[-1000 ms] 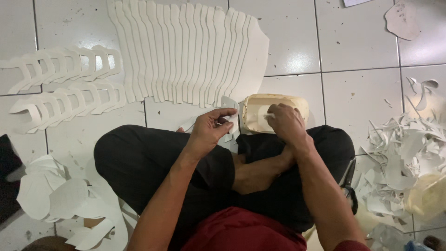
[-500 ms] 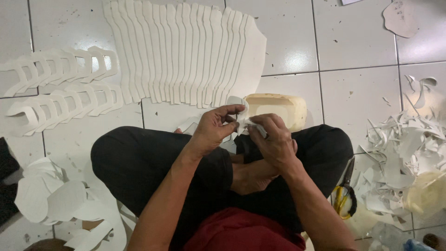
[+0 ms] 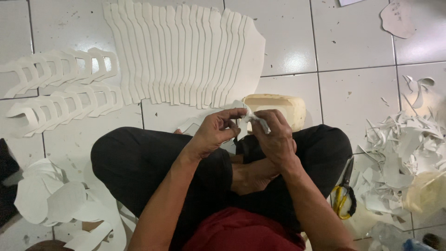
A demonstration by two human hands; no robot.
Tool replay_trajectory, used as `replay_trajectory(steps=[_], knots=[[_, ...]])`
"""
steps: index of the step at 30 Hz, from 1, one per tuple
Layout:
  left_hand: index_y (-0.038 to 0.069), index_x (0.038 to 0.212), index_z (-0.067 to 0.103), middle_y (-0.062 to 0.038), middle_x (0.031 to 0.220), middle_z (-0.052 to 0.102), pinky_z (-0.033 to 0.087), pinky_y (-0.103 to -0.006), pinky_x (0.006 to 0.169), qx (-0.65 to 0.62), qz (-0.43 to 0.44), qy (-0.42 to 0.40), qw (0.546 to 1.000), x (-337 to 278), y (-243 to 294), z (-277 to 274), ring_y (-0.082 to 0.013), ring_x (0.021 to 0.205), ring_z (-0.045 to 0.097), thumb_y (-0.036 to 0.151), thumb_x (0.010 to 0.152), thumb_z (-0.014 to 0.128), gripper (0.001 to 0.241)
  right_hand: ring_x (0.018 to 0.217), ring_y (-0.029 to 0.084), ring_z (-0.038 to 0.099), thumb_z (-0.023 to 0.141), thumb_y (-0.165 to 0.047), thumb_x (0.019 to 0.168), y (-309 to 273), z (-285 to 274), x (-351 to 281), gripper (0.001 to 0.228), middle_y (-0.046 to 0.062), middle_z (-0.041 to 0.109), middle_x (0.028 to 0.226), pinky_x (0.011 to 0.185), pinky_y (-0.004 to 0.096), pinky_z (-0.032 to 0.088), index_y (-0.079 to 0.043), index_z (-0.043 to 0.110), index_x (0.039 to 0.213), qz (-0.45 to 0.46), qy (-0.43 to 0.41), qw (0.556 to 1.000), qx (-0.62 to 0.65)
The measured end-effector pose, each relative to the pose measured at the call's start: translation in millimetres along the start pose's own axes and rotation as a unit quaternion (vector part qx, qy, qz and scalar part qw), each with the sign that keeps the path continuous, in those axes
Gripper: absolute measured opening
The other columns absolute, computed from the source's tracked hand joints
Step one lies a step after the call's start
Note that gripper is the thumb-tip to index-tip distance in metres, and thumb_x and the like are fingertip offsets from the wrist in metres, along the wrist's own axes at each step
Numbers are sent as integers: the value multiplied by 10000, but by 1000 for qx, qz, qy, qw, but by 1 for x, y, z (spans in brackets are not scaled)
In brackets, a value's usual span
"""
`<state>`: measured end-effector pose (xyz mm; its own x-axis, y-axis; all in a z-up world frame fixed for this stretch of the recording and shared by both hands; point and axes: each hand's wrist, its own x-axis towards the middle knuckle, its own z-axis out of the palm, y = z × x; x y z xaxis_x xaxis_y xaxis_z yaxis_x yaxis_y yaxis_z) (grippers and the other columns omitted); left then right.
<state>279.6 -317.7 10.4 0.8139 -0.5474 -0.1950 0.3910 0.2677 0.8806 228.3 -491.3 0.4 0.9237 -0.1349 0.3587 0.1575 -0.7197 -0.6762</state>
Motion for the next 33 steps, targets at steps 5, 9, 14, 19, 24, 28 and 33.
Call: replay_trajectory(steps=[5, 9, 14, 19, 24, 28, 33], knots=[[-46, 1159, 598, -163, 1016, 647, 539, -278, 661, -11, 4, 34, 999, 1, -15, -9, -96, 784, 567, 9, 775, 660, 393, 815, 325, 638, 677, -160, 845, 15, -3, 9, 139, 103, 625, 876, 670, 392, 508, -87, 627, 952, 61, -5, 998, 12], [-3, 1065, 654, -137, 966, 670, 544, -240, 659, 33, 15, 93, 995, 2, -16, -10, -88, 788, 585, -10, 775, 666, 290, 899, 364, 607, 599, -311, 847, 60, 1, 14, 234, 110, 627, 916, 792, 465, 434, -143, 620, 1009, 164, -194, 958, -136], [15, 1064, 664, -119, 970, 669, 546, -226, 680, 58, 21, 115, 991, 5, -24, -13, -67, 785, 569, -11, 788, 645, 278, 951, 238, 621, 532, -386, 813, 109, 19, 12, 253, 15, 633, 908, 838, 389, 400, -221, 615, 985, 184, -349, 872, -289], [39, 1000, 692, -131, 907, 680, 525, -245, 652, 92, 29, 132, 986, 3, -7, -6, -89, 771, 570, 19, 804, 640, 204, 916, 246, 631, 551, -323, 814, 95, 13, 15, 190, 24, 650, 881, 813, 380, 387, -203, 639, 931, 191, -339, 876, -284], [32, 1037, 675, -113, 936, 672, 529, -237, 678, 80, 35, 140, 986, 9, -26, -13, -73, 790, 564, 15, 795, 634, 246, 917, 327, 601, 605, -251, 855, 27, -14, 14, 201, 87, 624, 940, 782, 410, 427, -147, 620, 1026, 135, -118, 977, -113], [27, 1031, 675, -133, 921, 675, 529, -241, 661, 92, 35, 133, 986, 14, -28, -6, -73, 784, 567, 20, 806, 633, 229, 832, 300, 623, 662, -142, 844, -1, -12, 2, 156, 56, 633, 906, 694, 373, 501, -122, 637, 997, 43, -1, 999, -5], [37, 1054, 675, -129, 962, 671, 536, -278, 708, 90, 31, 120, 988, 10, -21, -2, -99, 811, 588, 17, 810, 620, 250, 812, 250, 632, 680, -147, 818, -3, -2, -6, 157, 44, 628, 874, 680, 341, 503, -109, 652, 968, -18, -16, 999, -20]])
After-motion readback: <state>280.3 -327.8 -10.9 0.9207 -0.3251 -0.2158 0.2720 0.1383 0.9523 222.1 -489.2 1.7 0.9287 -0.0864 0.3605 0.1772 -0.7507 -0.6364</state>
